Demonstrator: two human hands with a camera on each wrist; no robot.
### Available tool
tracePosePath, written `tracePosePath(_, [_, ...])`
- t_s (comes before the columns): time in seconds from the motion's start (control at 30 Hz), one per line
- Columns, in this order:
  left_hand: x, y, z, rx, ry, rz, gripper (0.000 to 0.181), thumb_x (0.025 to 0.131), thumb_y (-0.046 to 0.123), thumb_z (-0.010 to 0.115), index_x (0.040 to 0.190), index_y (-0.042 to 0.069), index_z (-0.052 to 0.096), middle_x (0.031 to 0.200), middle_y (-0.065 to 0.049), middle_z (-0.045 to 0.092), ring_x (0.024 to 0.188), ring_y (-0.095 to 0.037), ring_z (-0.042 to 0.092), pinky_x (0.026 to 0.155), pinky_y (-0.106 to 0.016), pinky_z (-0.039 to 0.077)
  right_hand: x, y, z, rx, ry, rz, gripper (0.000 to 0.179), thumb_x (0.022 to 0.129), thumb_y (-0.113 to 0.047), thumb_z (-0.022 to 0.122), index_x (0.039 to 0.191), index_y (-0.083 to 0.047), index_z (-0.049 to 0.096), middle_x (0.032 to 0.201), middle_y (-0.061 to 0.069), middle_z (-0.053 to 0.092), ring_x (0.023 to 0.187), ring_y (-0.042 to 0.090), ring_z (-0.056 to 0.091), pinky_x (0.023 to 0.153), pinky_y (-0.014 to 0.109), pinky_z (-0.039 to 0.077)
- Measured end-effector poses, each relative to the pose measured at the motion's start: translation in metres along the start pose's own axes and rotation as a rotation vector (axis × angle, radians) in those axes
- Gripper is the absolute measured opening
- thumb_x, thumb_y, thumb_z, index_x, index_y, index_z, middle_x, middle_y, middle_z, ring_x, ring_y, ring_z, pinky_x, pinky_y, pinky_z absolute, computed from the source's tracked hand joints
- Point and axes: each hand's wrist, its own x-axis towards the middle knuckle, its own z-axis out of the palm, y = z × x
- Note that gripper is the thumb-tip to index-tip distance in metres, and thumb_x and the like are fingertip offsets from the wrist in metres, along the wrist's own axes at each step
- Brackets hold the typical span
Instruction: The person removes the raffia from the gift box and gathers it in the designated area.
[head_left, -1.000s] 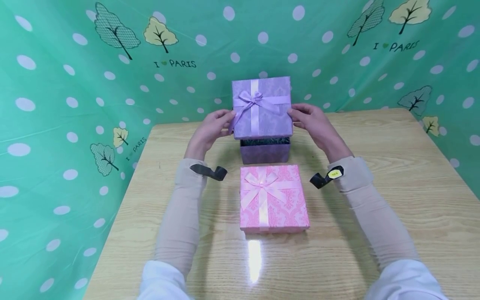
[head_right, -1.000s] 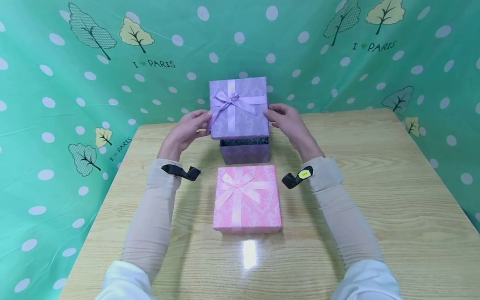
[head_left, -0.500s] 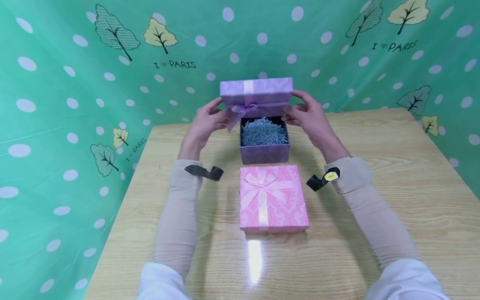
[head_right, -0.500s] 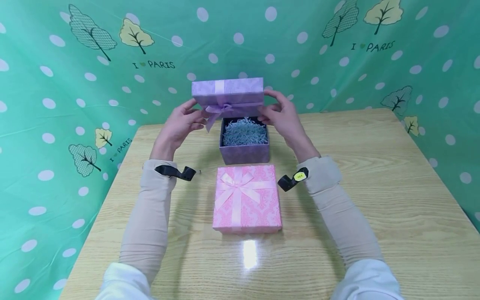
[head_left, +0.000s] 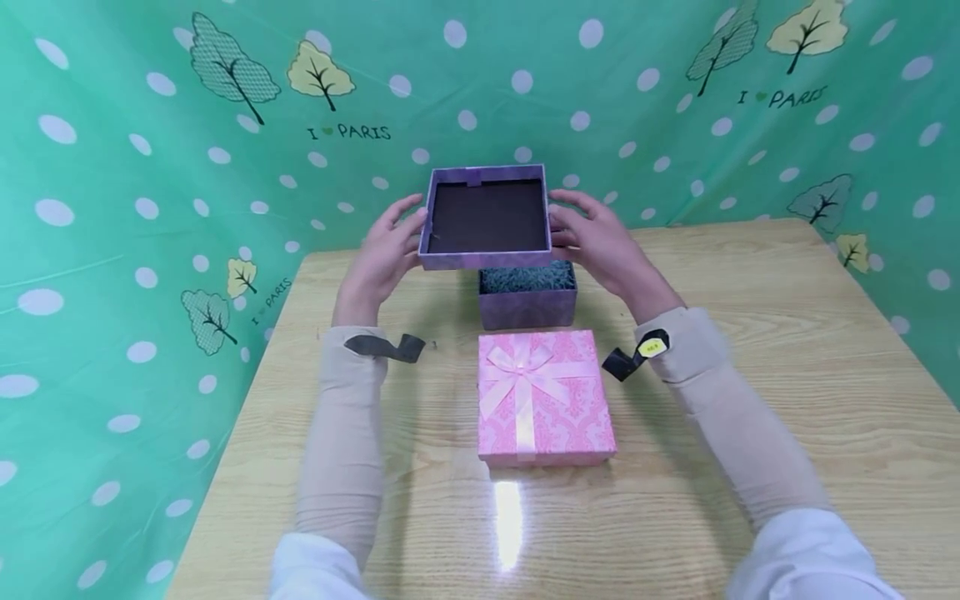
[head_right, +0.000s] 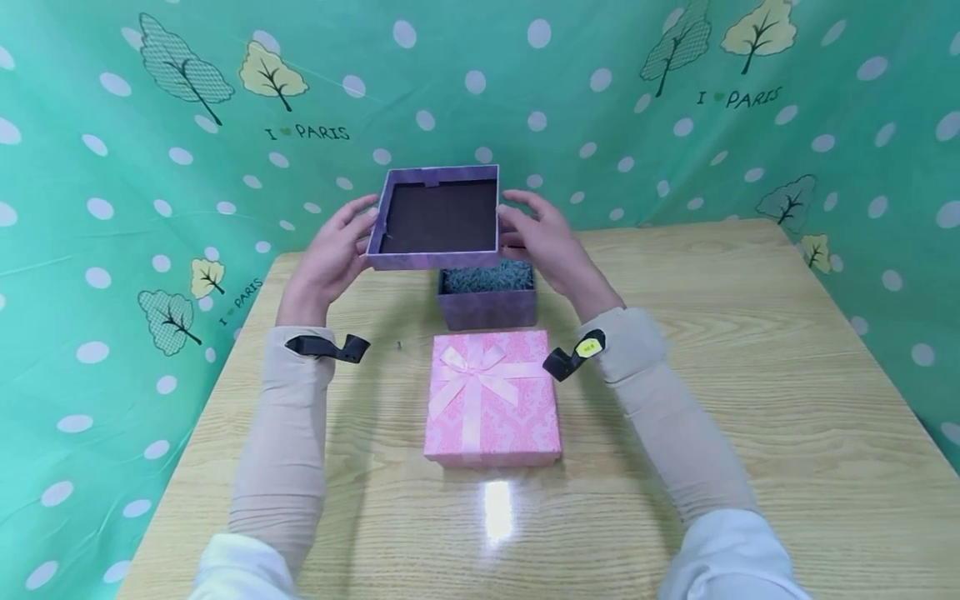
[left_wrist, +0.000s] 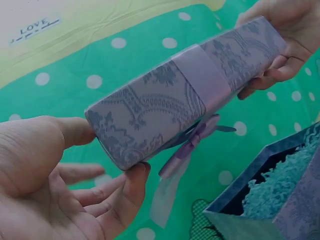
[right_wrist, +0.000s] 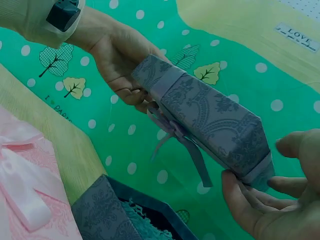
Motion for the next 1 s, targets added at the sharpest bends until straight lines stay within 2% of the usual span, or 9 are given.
tracePosePath(0.17, [-0.001, 0.000, -0.012, 0.062, 0.042, -0.039, 0.051, 0.099, 0.030, 0.052, 0.143, 0.009, 0.039, 0.132, -0.011, 0.052, 0.109, -0.020, 0.058, 0.087, -0.028, 0.052, 0.010, 0.003, 0.010, 0.005, -0.051, 0.053, 0.049, 0.099, -0.023, 0.052, 0.146, -0.018, 0.037, 0.122, 0.014, 0.057, 0.094, 0.019, 0.063, 0.077, 0.024, 0.057])
tracePosePath(0.43, [-0.005, -0.003, -0.037, 0.110, 0.082, -0.070, 0.051, 0.099, 0.033, 0.050, 0.144, 0.011, 0.040, 0.132, -0.007, 0.051, 0.110, -0.017, 0.056, 0.090, -0.028, 0.050, 0.029, 0.009, 0.033, -0.050, -0.043, 0.110, 0.047, 0.099, -0.022, 0.052, 0.145, -0.021, 0.039, 0.119, 0.012, 0.060, 0.096, 0.019, 0.062, 0.075, 0.024, 0.057])
tracePosePath(0.6, [-0.008, -0.006, -0.055, 0.131, 0.104, -0.100, 0.051, 0.100, 0.033, 0.049, 0.145, 0.013, 0.039, 0.136, -0.007, 0.049, 0.112, -0.017, 0.054, 0.093, -0.028, 0.048, 0.038, 0.012, 0.052, -0.079, -0.062, 0.159, 0.049, 0.100, -0.020, 0.051, 0.147, -0.020, 0.036, 0.128, 0.014, 0.056, 0.104, 0.023, 0.060, 0.084, 0.029, 0.057])
tracePosePath(0.73, [-0.011, -0.011, -0.068, 0.146, 0.126, -0.132, 0.051, 0.100, 0.033, 0.048, 0.147, 0.016, 0.038, 0.139, -0.008, 0.047, 0.113, -0.016, 0.053, 0.091, -0.026, 0.049, 0.045, 0.019, 0.066, -0.077, -0.095, 0.189, 0.053, 0.100, -0.016, 0.051, 0.149, -0.017, 0.031, 0.133, 0.014, 0.052, 0.108, 0.025, 0.058, 0.095, 0.035, 0.053])
tracePosePath(0.87, [-0.013, -0.020, -0.084, 0.153, 0.135, -0.153, 0.051, 0.100, 0.033, 0.047, 0.148, 0.017, 0.037, 0.134, -0.006, 0.050, 0.108, -0.013, 0.056, 0.086, -0.023, 0.051, 0.052, 0.027, 0.082, -0.077, -0.104, 0.205, 0.057, 0.098, -0.011, 0.052, 0.150, -0.015, 0.029, 0.127, 0.016, 0.055, 0.098, 0.022, 0.059, 0.097, 0.038, 0.051])
tracePosePath(1.0, [-0.014, -0.028, -0.102, 0.153, 0.127, -0.175, 0.052, 0.101, 0.032, 0.044, 0.149, 0.016, 0.032, 0.128, -0.003, 0.052, 0.097, -0.007, 0.061, 0.081, -0.021, 0.052, 0.058, 0.034, 0.101, -0.090, -0.095, 0.223, 0.061, 0.096, -0.006, 0.054, 0.150, -0.013, 0.029, 0.118, 0.017, 0.057, 0.084, 0.016, 0.057, 0.094, 0.036, 0.053])
